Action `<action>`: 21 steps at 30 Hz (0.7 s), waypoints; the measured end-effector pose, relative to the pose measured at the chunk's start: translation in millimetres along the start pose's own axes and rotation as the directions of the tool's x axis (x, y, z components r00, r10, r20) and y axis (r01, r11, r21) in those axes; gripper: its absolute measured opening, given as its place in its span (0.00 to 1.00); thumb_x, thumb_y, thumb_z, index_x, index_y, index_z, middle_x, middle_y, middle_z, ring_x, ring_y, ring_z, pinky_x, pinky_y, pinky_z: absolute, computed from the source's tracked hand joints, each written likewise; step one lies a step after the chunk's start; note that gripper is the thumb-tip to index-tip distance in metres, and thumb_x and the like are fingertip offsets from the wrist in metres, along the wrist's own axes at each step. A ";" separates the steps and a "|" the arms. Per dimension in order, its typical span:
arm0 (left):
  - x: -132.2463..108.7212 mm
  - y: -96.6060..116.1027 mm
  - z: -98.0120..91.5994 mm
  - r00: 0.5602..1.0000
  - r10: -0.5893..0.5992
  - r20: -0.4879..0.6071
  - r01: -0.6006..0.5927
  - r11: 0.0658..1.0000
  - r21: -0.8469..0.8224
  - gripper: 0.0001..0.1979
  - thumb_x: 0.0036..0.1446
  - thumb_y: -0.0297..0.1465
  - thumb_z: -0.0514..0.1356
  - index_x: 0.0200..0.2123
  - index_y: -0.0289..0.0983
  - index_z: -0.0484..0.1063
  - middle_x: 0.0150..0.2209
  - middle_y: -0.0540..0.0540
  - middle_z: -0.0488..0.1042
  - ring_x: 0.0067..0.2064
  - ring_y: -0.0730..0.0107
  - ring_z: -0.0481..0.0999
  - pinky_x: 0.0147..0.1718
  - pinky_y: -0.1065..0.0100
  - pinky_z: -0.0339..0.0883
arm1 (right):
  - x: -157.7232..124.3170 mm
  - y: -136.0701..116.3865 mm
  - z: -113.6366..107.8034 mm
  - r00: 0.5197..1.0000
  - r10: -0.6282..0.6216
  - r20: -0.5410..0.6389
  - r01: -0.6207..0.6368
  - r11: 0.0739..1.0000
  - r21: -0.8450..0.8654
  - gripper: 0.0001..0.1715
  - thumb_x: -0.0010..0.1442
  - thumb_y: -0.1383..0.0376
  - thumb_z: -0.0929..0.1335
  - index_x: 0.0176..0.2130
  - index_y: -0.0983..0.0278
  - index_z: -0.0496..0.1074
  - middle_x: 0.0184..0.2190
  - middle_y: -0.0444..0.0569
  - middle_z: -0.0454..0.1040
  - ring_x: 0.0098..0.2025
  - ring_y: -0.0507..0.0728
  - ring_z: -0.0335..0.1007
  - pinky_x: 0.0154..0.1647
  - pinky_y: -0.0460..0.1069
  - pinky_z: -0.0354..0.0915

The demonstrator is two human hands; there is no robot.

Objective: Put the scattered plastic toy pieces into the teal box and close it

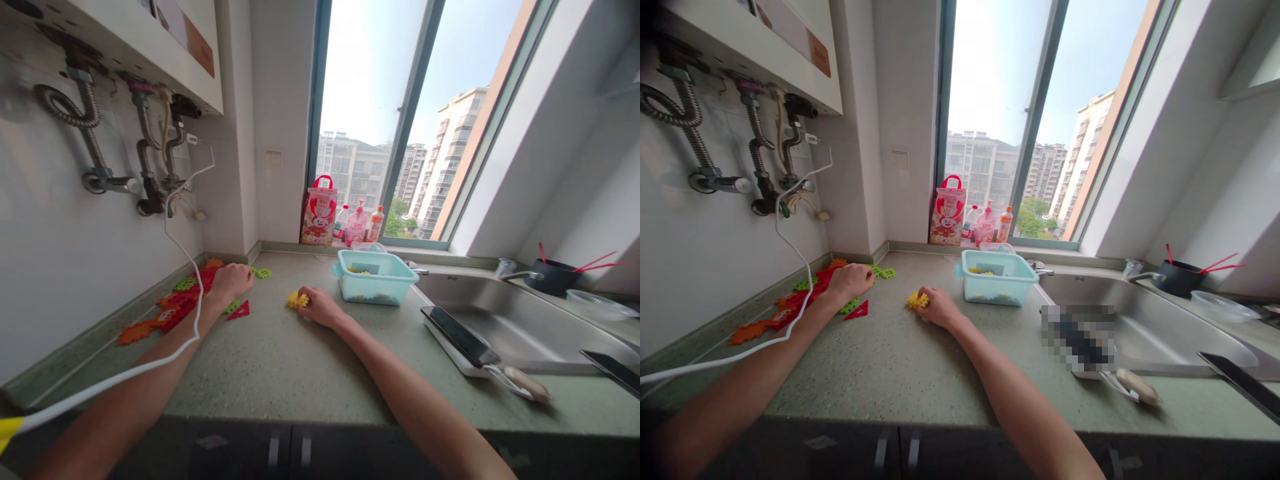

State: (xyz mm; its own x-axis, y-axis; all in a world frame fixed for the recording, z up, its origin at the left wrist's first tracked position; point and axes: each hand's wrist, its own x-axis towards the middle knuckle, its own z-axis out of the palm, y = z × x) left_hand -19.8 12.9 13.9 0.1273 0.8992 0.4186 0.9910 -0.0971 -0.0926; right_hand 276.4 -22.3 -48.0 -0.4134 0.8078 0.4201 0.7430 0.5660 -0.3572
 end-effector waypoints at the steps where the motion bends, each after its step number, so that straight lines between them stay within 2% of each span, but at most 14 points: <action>1: 0.6 1.8 0.8 1.000 0.021 -0.010 -0.021 1.000 0.003 0.20 0.67 0.36 0.51 0.38 0.37 0.83 0.39 0.35 0.83 0.43 0.49 0.83 0.41 0.59 0.73 | 0.3 -0.2 -0.7 1.000 -0.009 0.001 0.009 1.000 -0.008 0.19 0.58 0.62 0.77 0.48 0.59 0.76 0.40 0.48 0.79 0.39 0.56 0.73 0.43 0.47 0.65; 5: 1.6 8.5 3.1 0.994 0.100 -0.044 -0.101 0.995 -0.009 0.19 0.67 0.35 0.51 0.38 0.38 0.83 0.40 0.37 0.83 0.42 0.52 0.82 0.42 0.60 0.72 | 1.6 -1.8 -20.5 0.980 -0.194 -0.051 0.189 0.978 -0.093 0.17 0.57 0.63 0.76 0.47 0.59 0.76 0.42 0.49 0.79 0.44 0.58 0.74 0.49 0.49 0.66; 7: 1.3 10.0 3.8 0.993 0.109 -0.049 -0.110 0.994 -0.022 0.19 0.67 0.36 0.51 0.38 0.38 0.83 0.41 0.37 0.83 0.42 0.53 0.82 0.43 0.60 0.72 | 1.0 1.6 -43.9 0.951 -0.267 -0.157 0.238 0.954 -0.181 0.16 0.59 0.64 0.74 0.48 0.59 0.76 0.45 0.51 0.79 0.48 0.60 0.73 0.53 0.51 0.66; 8: 1.1 10.2 4.1 0.993 0.105 -0.045 -0.106 0.994 -0.028 0.20 0.68 0.37 0.51 0.38 0.38 0.83 0.41 0.37 0.83 0.42 0.53 0.82 0.43 0.60 0.72 | -0.3 5.6 -58.4 0.934 -0.269 -0.234 0.216 0.950 -0.227 0.16 0.60 0.64 0.73 0.49 0.60 0.76 0.48 0.51 0.79 0.49 0.61 0.72 0.55 0.52 0.65; 10: 1.0 9.6 5.1 0.996 0.092 -0.023 -0.093 0.995 -0.037 0.20 0.68 0.37 0.51 0.38 0.38 0.83 0.41 0.36 0.83 0.44 0.52 0.82 0.44 0.59 0.72 | -5.6 18.7 -89.7 0.892 -0.209 -0.402 0.083 0.947 -0.309 0.16 0.62 0.64 0.71 0.50 0.60 0.75 0.51 0.53 0.78 0.51 0.62 0.71 0.57 0.54 0.64; 13: 1.0 8.4 5.9 0.998 0.058 0.028 -0.057 0.998 -0.034 0.19 0.67 0.37 0.53 0.39 0.37 0.83 0.42 0.35 0.83 0.45 0.51 0.82 0.46 0.59 0.72 | -19.3 45.7 -130.7 0.755 -0.064 -0.652 -0.226 0.908 -0.352 0.16 0.62 0.60 0.71 0.50 0.61 0.75 0.47 0.54 0.79 0.49 0.65 0.71 0.55 0.57 0.64; 15: 1.0 7.9 4.7 0.998 0.032 0.057 -0.031 0.999 -0.023 0.19 0.67 0.36 0.53 0.40 0.36 0.84 0.42 0.33 0.83 0.46 0.50 0.82 0.46 0.58 0.72 | -28.9 61.8 -147.4 0.655 -0.019 -0.755 -0.366 0.867 -0.339 0.18 0.63 0.58 0.70 0.51 0.61 0.74 0.46 0.54 0.78 0.48 0.66 0.71 0.53 0.57 0.64; 17: 0.9 7.1 1.8 0.997 0.011 0.076 -0.010 1.000 -0.013 0.20 0.67 0.35 0.52 0.41 0.35 0.84 0.43 0.32 0.83 0.47 0.50 0.82 0.47 0.58 0.73 | -35.7 72.3 -154.8 0.597 0.000 -0.802 -0.438 0.838 -0.326 0.20 0.65 0.55 0.68 0.53 0.62 0.73 0.46 0.55 0.78 0.48 0.66 0.70 0.52 0.57 0.64; 19: 0.9 4.8 -1.4 0.995 -0.003 0.098 0.003 1.000 -0.006 0.19 0.66 0.33 0.52 0.41 0.34 0.84 0.43 0.32 0.83 0.46 0.49 0.83 0.46 0.58 0.73 | -39.2 76.9 -155.6 0.597 0.028 -0.802 -0.485 0.809 -0.333 0.22 0.65 0.54 0.68 0.55 0.63 0.72 0.46 0.56 0.77 0.48 0.66 0.70 0.51 0.58 0.63; 21: 0.9 0.6 -3.1 0.992 -0.023 0.126 0.024 1.000 -0.005 0.19 0.65 0.31 0.53 0.43 0.35 0.84 0.43 0.31 0.83 0.46 0.48 0.83 0.44 0.58 0.74 | -40.4 77.6 -153.8 0.647 0.083 -0.758 -0.524 0.771 -0.363 0.23 0.64 0.54 0.69 0.54 0.63 0.74 0.44 0.58 0.78 0.48 0.68 0.69 0.50 0.59 0.62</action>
State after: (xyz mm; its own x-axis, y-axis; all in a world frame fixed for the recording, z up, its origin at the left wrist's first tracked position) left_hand -18.9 12.4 17.0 0.0978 0.9478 0.3035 0.9939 -0.0776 -0.0780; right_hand 431.7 -36.3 35.6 0.1930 0.4449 0.8745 0.9801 -0.0462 -0.1928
